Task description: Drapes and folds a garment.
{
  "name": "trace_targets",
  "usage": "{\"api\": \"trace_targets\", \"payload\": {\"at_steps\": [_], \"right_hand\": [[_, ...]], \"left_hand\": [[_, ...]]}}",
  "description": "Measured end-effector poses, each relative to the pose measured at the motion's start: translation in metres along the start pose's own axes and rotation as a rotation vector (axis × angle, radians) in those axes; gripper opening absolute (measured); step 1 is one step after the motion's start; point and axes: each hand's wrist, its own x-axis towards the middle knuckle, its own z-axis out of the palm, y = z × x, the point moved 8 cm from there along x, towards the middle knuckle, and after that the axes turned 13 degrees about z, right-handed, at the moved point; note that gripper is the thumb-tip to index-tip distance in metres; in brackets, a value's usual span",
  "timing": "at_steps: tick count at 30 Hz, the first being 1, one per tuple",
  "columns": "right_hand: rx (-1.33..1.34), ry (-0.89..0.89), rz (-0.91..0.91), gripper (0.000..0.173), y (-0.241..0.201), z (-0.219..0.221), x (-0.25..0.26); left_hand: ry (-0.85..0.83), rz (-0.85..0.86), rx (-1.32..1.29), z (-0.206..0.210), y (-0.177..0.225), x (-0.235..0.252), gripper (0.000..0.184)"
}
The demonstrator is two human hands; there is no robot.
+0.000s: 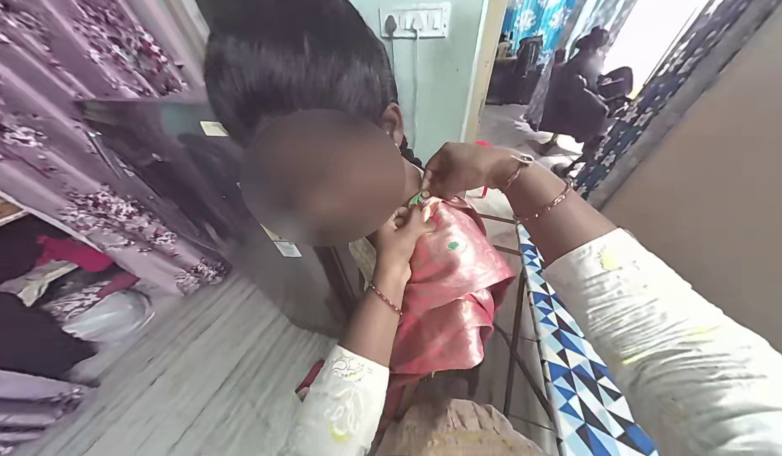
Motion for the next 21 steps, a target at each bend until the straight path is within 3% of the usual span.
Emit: {"api": "trace_targets", "payload": {"at_steps": [5, 9, 12, 16, 19, 21], "right_hand": [[-0.137, -0.012, 0.013, 0.005, 0.001, -0.007, -0.001], [0.110, -0.129, -0.110, 0.018, 0.017, -0.009, -0.007], [0.247, -0.151, -0.185, 0.022, 0.042, -0.014, -0.008], [0.345, -0.011, -0.289, 0.016, 0.096, -0.010, -0.008], [0.652, 0.106, -0.460, 0.027, 0.128, 0.021, -0.027], [0.696, 0.215, -0.479, 0.034, 0.150, 0.055, -0.033]], "left_hand": [[-0.126, 0.209, -0.004, 0.009, 0.014, -0.001, 0.058], [-0.332, 0.305, 0.198, 0.013, 0.023, 0.006, 0.050], [-0.343, 0.316, 0.250, 0.015, 0.030, 0.008, 0.056], [-0.363, 0.377, 0.377, 0.014, 0.032, 0.008, 0.056], [-0.357, 0.389, 0.410, 0.014, 0.036, 0.007, 0.048], [-0.379, 0.395, 0.431, 0.013, 0.039, 0.004, 0.043]]}}
